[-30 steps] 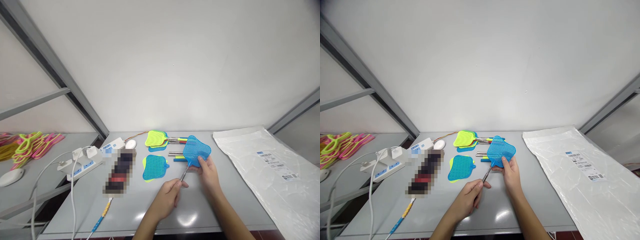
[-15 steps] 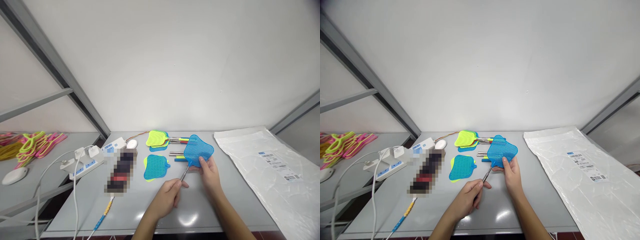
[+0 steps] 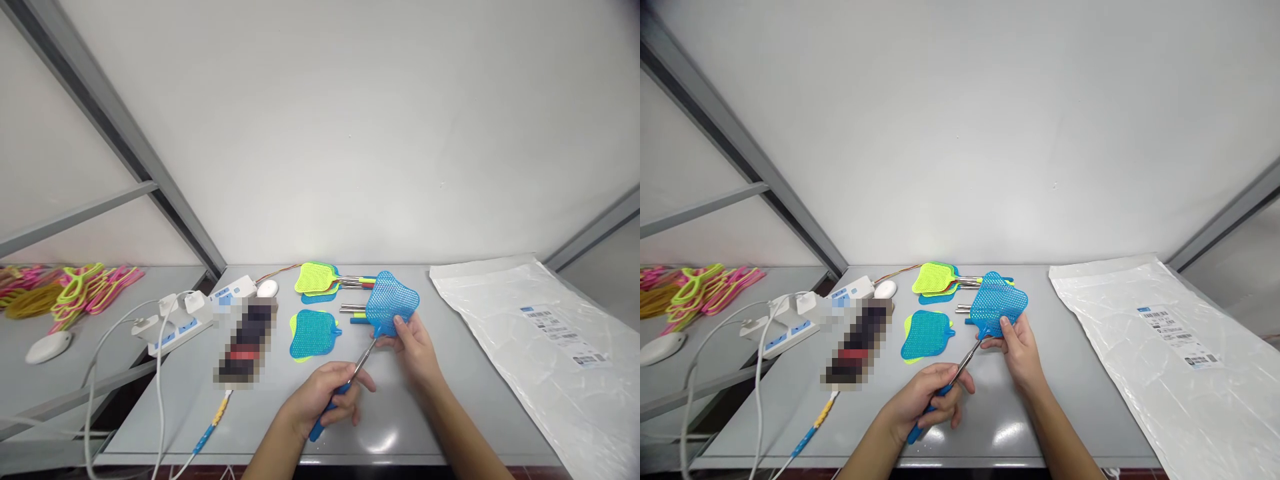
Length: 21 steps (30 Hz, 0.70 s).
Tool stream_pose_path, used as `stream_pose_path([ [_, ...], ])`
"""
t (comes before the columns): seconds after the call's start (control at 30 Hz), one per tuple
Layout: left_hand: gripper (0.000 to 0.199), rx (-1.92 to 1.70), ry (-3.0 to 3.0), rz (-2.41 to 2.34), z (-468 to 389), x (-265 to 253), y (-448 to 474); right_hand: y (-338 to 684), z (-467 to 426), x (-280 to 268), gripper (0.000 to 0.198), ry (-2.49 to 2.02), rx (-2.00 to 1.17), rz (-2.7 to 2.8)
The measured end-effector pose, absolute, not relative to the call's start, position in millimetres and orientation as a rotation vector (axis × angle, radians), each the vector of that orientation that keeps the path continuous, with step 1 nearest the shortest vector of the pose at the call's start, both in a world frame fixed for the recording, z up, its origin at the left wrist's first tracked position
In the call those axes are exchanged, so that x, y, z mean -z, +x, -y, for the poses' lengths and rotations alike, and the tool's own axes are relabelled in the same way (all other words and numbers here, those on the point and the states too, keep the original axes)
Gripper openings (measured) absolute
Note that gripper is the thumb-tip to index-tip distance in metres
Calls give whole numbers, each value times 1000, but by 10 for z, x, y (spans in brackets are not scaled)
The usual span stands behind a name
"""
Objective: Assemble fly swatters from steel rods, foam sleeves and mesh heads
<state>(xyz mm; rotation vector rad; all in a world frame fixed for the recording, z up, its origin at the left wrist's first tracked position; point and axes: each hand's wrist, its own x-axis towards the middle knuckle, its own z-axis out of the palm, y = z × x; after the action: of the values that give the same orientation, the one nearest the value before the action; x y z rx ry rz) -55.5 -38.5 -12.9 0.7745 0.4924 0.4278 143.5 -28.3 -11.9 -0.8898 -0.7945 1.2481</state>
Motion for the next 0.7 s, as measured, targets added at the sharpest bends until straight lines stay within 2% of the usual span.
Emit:
stream_pose_path([
  [0.27, 30, -378, 297, -198, 542, 275, -464, 1406, 298, 86, 31, -761, -1361, 673],
  [0.7, 26, -438, 567, -462, 510, -28, -440, 1471, 313, 65, 31, -798, -1291, 703],
])
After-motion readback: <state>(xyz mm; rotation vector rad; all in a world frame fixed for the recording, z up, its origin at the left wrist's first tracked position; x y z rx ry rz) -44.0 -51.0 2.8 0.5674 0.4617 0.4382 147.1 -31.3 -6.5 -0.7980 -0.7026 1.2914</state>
